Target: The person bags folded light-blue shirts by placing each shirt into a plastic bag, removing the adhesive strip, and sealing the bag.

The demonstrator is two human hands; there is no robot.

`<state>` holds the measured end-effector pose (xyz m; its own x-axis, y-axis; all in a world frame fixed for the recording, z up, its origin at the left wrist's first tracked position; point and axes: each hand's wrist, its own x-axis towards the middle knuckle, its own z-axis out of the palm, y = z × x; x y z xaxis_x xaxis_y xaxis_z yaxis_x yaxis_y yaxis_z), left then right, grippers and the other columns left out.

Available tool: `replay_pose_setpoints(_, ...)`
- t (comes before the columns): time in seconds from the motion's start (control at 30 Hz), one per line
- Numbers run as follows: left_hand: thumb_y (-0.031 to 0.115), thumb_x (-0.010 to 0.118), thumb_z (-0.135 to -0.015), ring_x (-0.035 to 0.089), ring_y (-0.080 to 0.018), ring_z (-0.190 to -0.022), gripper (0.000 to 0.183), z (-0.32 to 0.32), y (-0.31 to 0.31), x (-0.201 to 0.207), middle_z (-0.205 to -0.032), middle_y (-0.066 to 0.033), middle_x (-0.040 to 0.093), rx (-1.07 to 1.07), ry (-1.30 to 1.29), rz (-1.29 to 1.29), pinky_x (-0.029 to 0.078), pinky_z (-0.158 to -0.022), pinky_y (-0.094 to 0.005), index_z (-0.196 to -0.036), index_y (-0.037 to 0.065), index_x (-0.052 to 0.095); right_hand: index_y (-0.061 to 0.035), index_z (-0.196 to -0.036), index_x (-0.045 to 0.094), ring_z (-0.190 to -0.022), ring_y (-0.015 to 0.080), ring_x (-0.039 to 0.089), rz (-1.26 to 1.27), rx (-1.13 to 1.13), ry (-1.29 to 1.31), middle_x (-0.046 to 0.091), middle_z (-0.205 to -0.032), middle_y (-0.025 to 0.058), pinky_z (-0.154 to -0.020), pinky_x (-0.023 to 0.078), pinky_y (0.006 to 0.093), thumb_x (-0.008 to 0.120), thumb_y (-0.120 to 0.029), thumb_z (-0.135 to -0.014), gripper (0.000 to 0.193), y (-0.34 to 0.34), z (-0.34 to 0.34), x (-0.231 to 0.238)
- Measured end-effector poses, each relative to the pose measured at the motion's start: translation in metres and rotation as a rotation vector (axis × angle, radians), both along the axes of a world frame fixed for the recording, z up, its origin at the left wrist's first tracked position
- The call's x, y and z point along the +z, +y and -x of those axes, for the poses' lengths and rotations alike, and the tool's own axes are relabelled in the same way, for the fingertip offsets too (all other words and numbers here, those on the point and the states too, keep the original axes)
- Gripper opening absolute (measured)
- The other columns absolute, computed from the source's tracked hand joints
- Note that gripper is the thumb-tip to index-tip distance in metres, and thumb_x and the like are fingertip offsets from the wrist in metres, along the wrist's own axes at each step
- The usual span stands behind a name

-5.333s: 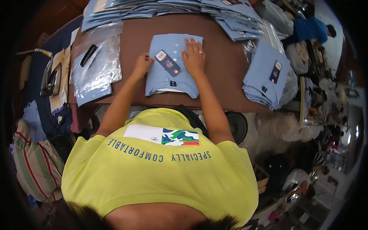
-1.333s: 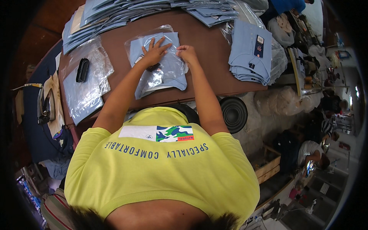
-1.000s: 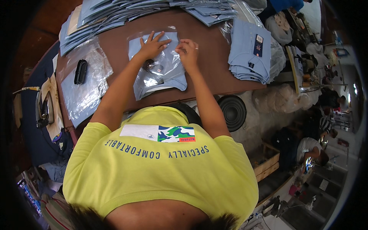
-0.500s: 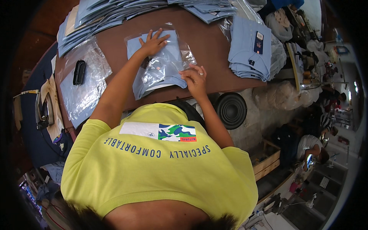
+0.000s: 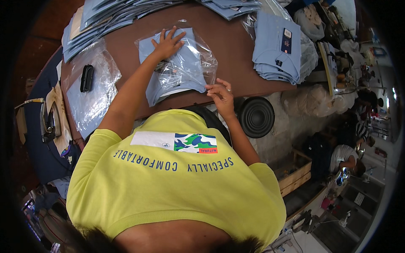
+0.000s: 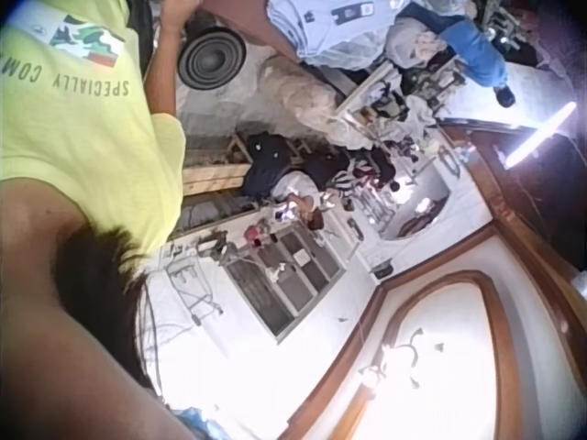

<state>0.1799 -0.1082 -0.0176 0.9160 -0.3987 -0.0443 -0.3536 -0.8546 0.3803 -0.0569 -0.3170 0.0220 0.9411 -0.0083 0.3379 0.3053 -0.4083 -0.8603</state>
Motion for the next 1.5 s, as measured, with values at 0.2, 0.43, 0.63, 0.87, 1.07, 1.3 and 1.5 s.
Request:
replay_pose_setpoints(0.2, 0.057, 0.036, -0.088, 0.001, -0.0368, -0.138, 0.05, 0.001, 0.002, -0.003, -0.152, -0.0006, 0.009, -0.006, -0.033, 0.016, -0.001, -0.095, -0.0755, -0.136, 0.042, 0.034, -0.0059, -0.079, 0.062, -0.112, 0.0228, 0.047, -0.106, -0.037, 0.02, 0.068, -0.096, 0.0045, -0.1, 0.031, 0.0374, 0.068, -0.001, -0.074, 0.01, -0.005, 0.009, -0.003)
replay_pose_setpoints(0.43, 0.059, 0.036, -0.088, 0.002, -0.0371, -0.138, 0.051, 0.004, 0.001, -0.003, -0.152, -0.0005, 0.01, 0.003, -0.073, 0.0, -0.001, -0.094, -0.0758, -0.136, 0.041, 0.034, -0.0064, -0.08, 0.061, -0.113, 0.0228, 0.046, -0.171, -0.039, 0.042, 0.068, -0.098, 0.0057, -0.099, 0.032, 0.037, 0.067, 0.002, -0.074, 0.012, -0.018, 0.016, -0.005)
replay_pose_setpoints(0.63, 0.058, 0.037, -0.088, 0.004, -0.0371, -0.138, 0.051, 0.005, 0.001, -0.007, -0.152, -0.0004, 0.012, 0.005, -0.129, -0.003, 0.001, -0.094, -0.0761, -0.136, 0.041, 0.035, -0.0066, -0.082, 0.059, -0.111, 0.023, 0.049, -0.213, -0.062, 0.028, 0.067, -0.099, 0.0074, -0.098, 0.034, 0.0372, 0.066, 0.001, -0.076, 0.012, -0.027, 0.021, -0.006)
replay_pose_setpoints(0.87, 0.058, 0.038, -0.087, 0.006, -0.0371, -0.137, 0.052, 0.007, 0.006, -0.004, -0.151, -0.0047, 0.014, -0.024, -0.173, 0.087, 0.004, -0.094, -0.0754, -0.135, 0.035, 0.039, -0.0053, -0.088, 0.057, -0.096, 0.0185, 0.057, -0.603, -0.168, 0.112, 0.056, -0.114, 0.0122, -0.079, 0.047, 0.0305, 0.063, -0.004, -0.083, 0.008, -0.058, 0.019, -0.011)
replay_pose_setpoints(1.07, 0.063, 0.044, -0.084, 0.047, -0.0321, -0.109, 0.066, 0.016, -0.019, 0.07, -0.13, -0.0125, 0.044, -0.119, -0.077, 0.356, 0.038, -0.081, -0.055, -0.127, 0.014, 0.047, -0.0033, -0.094, 0.053, -0.085, 0.0178, 0.06, -0.812, -0.031, 0.008, 0.054, -0.111, 0.0117, -0.071, 0.051, 0.03, 0.058, -0.003, -0.087, 0.009, -0.055, -0.05, 0.032)
replay_pose_setpoints(1.3, 0.068, 0.051, -0.078, 0.061, -0.0251, -0.094, 0.077, 0.049, -0.032, 0.16, -0.105, -0.016, 0.059, -0.228, 1.37, 1.22, 0.053, -0.077, -0.0388, -0.119, 0.003, 0.049, -0.0039, -0.095, 0.058, -0.091, 0.0154, 0.057, -0.162, 0.373, -0.252, 0.058, -0.107, 0.0075, -0.079, 0.049, 0.0301, 0.062, -0.004, -0.083, 0.013, 0.022, -0.122, 0.147)
replay_pose_setpoints(1.5, 0.007, 0.058, -0.085, 0.06, -0.0326, -0.097, 0.066, 0.04, 0.002, 0.173, -0.117, -0.0192, 0.051, -0.335, 1.138, 1.668, 0.053, -0.081, -0.0524, -0.139, 0.009, 0.021, -0.0072, -0.121, 0.047, -0.092, 0.0156, 0.055, -0.144, 0.344, -0.393, 0.052, -0.114, 0.0061, -0.082, 0.047, 0.0277, 0.066, -0.007, -0.08, 0.046, 0.075, -0.102, 0.157)
